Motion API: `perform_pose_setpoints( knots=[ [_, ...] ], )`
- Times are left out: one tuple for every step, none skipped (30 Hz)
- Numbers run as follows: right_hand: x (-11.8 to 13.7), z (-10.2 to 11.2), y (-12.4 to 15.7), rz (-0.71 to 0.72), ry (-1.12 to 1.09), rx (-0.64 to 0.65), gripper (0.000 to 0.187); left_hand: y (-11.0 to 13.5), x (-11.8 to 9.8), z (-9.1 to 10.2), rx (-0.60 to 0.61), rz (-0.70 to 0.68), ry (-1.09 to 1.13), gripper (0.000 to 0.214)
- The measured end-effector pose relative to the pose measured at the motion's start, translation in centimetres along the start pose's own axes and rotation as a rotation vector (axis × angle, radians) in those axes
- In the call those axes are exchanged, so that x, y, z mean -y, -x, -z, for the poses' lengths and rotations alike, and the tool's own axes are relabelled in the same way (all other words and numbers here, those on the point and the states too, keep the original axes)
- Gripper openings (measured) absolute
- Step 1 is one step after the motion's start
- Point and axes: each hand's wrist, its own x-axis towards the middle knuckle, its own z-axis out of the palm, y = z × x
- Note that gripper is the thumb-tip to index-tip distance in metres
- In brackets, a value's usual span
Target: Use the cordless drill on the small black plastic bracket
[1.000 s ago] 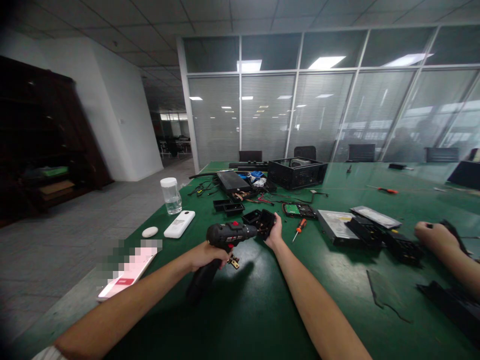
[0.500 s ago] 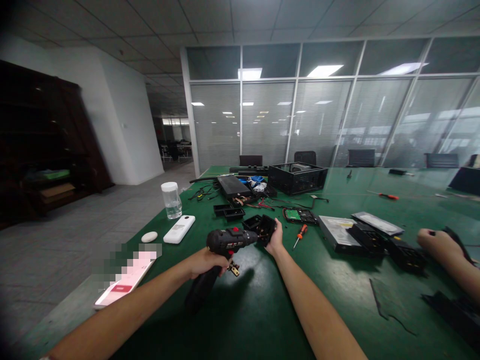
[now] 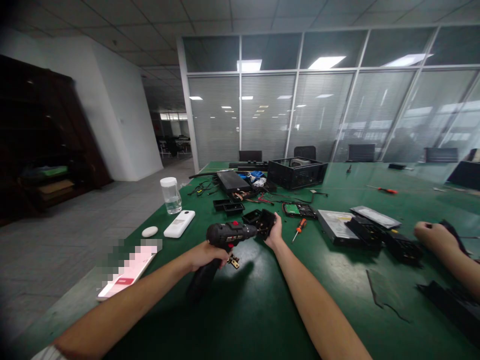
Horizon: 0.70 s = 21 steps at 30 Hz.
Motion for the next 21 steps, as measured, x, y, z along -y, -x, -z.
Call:
perform_pose_setpoints(
  knots=[
    [0.01, 0.00, -0.01, -0.002, 0.004, -0.001, 0.044, 0.00, -0.05, -0.02, -0.001, 0.002, -0.003, 0.006],
    [0.01, 0.00, -0.03, -0.005, 0.007, 0.000, 0.044, 0.00, -0.08, -0.03, -0.003, 0.004, -0.006, 0.006],
    [0.02, 0.00, -0.04, -0.008, 0.009, 0.002, 0.045, -0.02, -0.08, -0.03, -0.004, 0.006, -0.008, 0.006],
    [0.02, -0.01, -0.04, -0.011, 0.010, 0.003, 0.045, -0.03, -0.05, -0.01, -0.004, 0.007, -0.008, 0.006],
    [0.03, -0.03, -0.03, -0.012, 0.009, 0.002, 0.045, -0.04, -0.02, 0.01, -0.003, 0.006, -0.008, 0.006],
    [0.03, -0.04, -0.02, -0.013, 0.009, 0.000, 0.045, -0.05, 0.02, 0.04, -0.001, 0.005, -0.008, 0.006],
    [0.03, -0.06, 0.00, -0.014, 0.009, -0.003, 0.045, -0.04, 0.06, 0.06, 0.001, 0.003, -0.009, 0.006],
    [0.03, -0.08, 0.02, -0.016, 0.010, -0.005, 0.045, -0.03, 0.08, 0.08, 0.003, -0.001, -0.010, 0.006],
    [0.03, -0.10, 0.04, -0.018, 0.010, -0.006, 0.045, -0.01, 0.08, 0.09, 0.004, -0.005, -0.010, 0.006],
    [0.04, -0.14, 0.07, -0.019, 0.010, -0.007, 0.045, 0.00, 0.07, 0.10, 0.005, -0.008, -0.008, 0.006],
    [0.04, -0.18, 0.10, -0.020, 0.010, -0.007, 0.045, 0.02, 0.04, 0.09, 0.005, -0.010, -0.003, 0.006],
    [0.05, -0.24, 0.14, -0.019, 0.009, -0.007, 0.045, 0.02, 0.01, 0.09, 0.006, -0.012, 0.003, 0.006],
    [0.06, -0.31, 0.19, -0.017, 0.006, -0.008, 0.045, 0.02, -0.01, 0.08, 0.007, -0.012, 0.007, 0.006],
    [0.08, -0.39, 0.25, -0.017, 0.003, -0.009, 0.045, 0.01, -0.03, 0.07, 0.008, -0.010, 0.011, 0.006],
    [0.11, -0.47, 0.32, -0.017, 0.000, -0.012, 0.045, 0.00, -0.04, 0.07, 0.010, -0.007, 0.014, 0.006],
    [0.14, -0.55, 0.39, -0.017, -0.004, -0.015, 0.044, -0.02, -0.03, 0.07, 0.010, -0.006, 0.015, 0.006],
    [0.16, -0.61, 0.45, -0.016, -0.007, -0.018, 0.044, -0.04, 0.00, 0.07, 0.010, -0.005, 0.015, 0.006],
    [0.18, -0.65, 0.50, -0.016, -0.009, -0.021, 0.044, -0.06, 0.02, 0.09, 0.008, -0.003, 0.016, 0.006],
    [0.19, -0.67, 0.52, -0.017, -0.009, -0.020, 0.044, -0.07, 0.05, 0.10, 0.007, -0.001, 0.018, 0.006],
    [0.19, -0.66, 0.52, -0.018, -0.008, -0.018, 0.045, -0.07, 0.07, 0.11, 0.005, 0.001, 0.019, 0.006],
    [0.19, -0.62, 0.49, -0.018, -0.008, -0.015, 0.045, -0.06, 0.08, 0.13, 0.004, 0.001, 0.020, 0.006]
  ],
)
